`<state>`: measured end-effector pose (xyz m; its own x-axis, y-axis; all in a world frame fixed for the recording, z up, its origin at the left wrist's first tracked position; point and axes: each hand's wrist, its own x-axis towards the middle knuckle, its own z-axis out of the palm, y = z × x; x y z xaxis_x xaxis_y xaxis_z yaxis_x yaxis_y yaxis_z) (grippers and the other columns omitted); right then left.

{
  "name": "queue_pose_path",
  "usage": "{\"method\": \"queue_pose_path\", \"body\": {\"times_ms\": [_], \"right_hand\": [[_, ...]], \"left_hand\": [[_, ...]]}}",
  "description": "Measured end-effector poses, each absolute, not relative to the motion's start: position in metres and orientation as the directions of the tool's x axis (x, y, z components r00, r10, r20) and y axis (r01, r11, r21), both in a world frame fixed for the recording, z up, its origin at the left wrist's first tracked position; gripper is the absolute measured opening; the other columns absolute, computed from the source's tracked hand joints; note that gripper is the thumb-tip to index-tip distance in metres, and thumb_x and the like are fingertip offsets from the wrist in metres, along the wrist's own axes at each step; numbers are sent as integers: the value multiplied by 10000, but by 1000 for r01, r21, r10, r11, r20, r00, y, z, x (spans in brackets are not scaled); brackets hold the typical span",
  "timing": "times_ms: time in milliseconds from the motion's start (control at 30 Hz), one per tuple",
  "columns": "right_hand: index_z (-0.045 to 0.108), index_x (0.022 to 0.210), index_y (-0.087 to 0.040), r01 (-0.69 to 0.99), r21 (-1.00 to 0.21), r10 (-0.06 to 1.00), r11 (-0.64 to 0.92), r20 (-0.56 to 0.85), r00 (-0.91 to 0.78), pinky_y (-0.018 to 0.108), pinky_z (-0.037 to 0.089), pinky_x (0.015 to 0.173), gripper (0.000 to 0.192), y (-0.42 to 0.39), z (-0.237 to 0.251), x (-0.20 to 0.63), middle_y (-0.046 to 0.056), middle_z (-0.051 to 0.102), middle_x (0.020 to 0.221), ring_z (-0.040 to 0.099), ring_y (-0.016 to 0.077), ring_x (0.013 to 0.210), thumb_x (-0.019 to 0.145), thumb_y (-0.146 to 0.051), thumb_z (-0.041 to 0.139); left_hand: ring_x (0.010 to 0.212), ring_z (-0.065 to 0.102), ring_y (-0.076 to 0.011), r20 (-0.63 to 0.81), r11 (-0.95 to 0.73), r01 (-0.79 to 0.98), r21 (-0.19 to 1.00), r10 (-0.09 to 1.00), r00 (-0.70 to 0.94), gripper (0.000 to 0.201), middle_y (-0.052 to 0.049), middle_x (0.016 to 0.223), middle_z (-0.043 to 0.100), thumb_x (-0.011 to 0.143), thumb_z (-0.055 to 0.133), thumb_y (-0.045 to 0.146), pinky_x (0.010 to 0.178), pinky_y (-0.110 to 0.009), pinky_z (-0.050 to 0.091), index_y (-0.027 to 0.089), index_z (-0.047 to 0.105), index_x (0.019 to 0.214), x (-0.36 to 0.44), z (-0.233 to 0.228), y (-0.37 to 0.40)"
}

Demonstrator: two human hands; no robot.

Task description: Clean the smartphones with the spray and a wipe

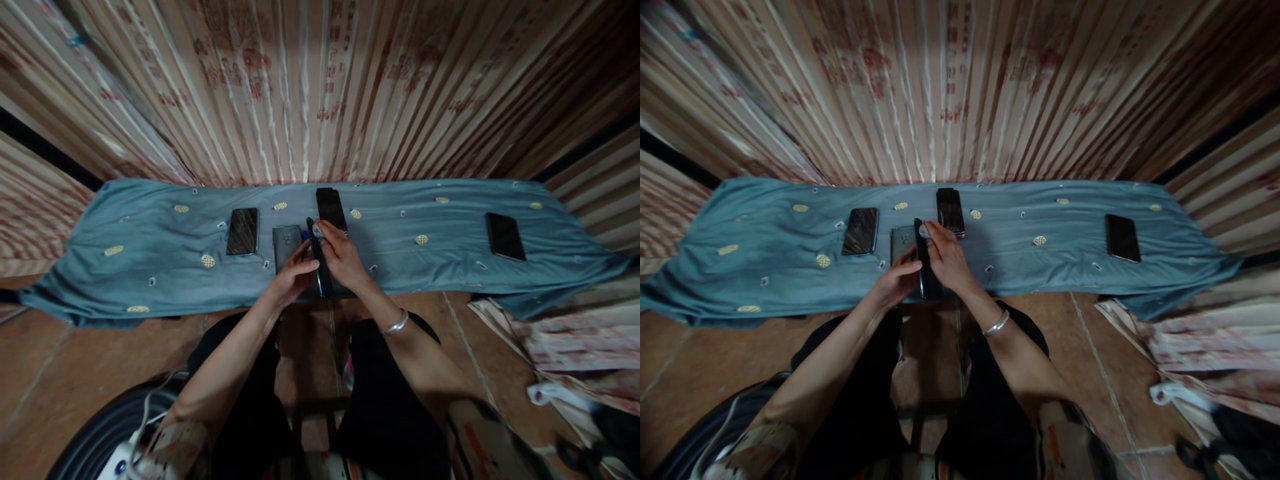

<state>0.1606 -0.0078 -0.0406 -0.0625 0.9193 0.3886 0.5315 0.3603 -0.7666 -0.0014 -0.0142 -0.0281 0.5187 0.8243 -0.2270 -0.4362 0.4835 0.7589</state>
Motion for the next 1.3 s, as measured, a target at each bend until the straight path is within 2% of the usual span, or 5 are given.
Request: {"method": "queue_pose_path", "body": {"times_ms": [333,567,867,1100,1300], "right_hand": [[490,1575,-312,551,-698,877,457,458,-148,516,333,1296,571,-17,-28,158,21,511,1632,434,223,1529,1024,-216,376],[492,1574,-270,566,-681,867,464,480,-132,515,336,1289,555,-11,-28,161,59,538,1607,450,234,1515,1038,-233,354],[590,1487,-279,514,-766,903,387,428,-42,495,411,1238,498,4,-39,163,54,658,1484,562,231,1408,1032,-278,388],[639,1433,-264,396,-864,941,310,339,3,493,459,1204,455,15,-62,165,52,689,1455,625,248,1361,1024,-324,448],[590,1497,-303,366,-859,920,358,391,17,493,389,1275,487,13,-65,160,26,625,1534,558,239,1451,1054,-426,431]], "left_hand": [[1308,649,-352,-243,500,-453,738,824,512,798,-108,1317,742,650,893,266,1106,-502,494,216,622,1399,1,-29,-13],[1331,624,-371,-250,484,-435,759,834,492,836,-108,1401,700,650,883,239,1094,-513,504,227,609,1440,3,-27,-15],[1268,669,-361,-215,469,-444,763,833,510,859,-98,1341,729,651,879,236,1085,-517,519,252,591,1460,3,-23,-17],[1083,729,-272,-240,470,-435,768,841,484,958,-60,1177,772,632,891,226,996,-435,559,205,513,1512,-5,-18,-14],[1137,716,-284,-289,490,-431,758,844,451,996,-90,1356,717,588,906,230,1027,-430,546,199,515,1503,-5,-20,-9]]}}
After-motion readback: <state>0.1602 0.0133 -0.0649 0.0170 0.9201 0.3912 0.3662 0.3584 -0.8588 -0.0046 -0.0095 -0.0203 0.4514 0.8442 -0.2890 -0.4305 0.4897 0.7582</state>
